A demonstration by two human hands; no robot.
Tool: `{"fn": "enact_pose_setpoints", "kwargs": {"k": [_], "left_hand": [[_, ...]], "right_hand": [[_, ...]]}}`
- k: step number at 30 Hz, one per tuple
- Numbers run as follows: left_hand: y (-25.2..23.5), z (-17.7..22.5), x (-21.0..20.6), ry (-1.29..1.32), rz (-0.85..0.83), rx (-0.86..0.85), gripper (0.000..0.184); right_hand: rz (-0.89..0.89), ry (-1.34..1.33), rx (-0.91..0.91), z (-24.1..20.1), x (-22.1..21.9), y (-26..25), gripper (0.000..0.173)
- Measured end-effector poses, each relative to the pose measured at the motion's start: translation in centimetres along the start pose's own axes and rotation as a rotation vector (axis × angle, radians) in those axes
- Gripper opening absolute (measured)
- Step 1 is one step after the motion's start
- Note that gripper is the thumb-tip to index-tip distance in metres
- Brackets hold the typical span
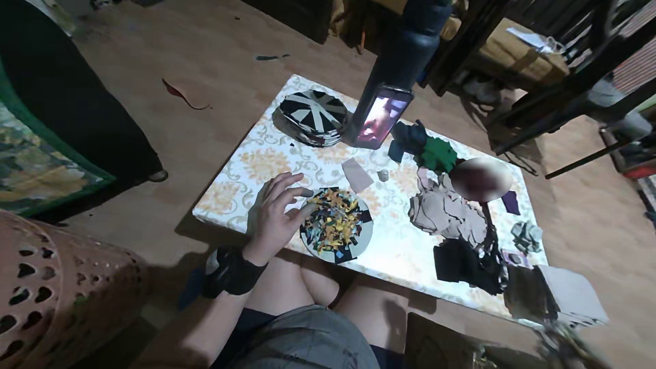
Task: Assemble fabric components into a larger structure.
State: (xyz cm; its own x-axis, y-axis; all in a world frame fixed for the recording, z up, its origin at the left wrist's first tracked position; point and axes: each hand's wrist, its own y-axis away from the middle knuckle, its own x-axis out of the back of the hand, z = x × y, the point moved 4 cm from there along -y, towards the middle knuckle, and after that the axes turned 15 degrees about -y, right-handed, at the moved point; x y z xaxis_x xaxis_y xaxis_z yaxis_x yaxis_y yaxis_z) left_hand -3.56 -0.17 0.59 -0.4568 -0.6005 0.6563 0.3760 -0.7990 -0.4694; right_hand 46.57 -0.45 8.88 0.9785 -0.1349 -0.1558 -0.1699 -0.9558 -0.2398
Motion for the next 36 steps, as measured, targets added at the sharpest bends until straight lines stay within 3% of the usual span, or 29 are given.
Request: {"fn": "enact_pose_setpoints", "kwargs": {"k": [8, 13, 17, 23, 29, 36], "left_hand": [[0.2, -0.5, 0.4, 0.182, 0.044, 0.033, 0.02], [0.3, -0.4, 0.4, 0.133, 0.042, 0.037, 0.023], [0.3, -0.3, 0.3, 0.075, 0.036, 0.014, 0.026], [0.4, -0.5, 0.2, 0.11, 0.06, -0.011, 0.022], [0.5, -0.6, 0.1, 0.085, 0.047, -0.01, 0.022], [0.5, -0.3, 0.1, 0.068, 0.042, -0.062, 0.022]], "right_hand": [[-0.848, 0.03, 0.032, 6.9, -22.2, -2.8, 0.012], [-1.158, 0.27, 0.057, 9.0, -28.4, -1.7, 0.013], [-1.142, 0.455, 0.235, 9.3, -29.2, -2.4, 0.017], [-0.899, 0.389, 0.292, 8.2, -27.2, -4.2, 0.012], [-1.034, 0.383, 0.254, 10.2, -28.4, -0.6, 0.013], [-0.9, 0.278, 0.324, 9.2, -27.1, -0.9, 0.011]]}}
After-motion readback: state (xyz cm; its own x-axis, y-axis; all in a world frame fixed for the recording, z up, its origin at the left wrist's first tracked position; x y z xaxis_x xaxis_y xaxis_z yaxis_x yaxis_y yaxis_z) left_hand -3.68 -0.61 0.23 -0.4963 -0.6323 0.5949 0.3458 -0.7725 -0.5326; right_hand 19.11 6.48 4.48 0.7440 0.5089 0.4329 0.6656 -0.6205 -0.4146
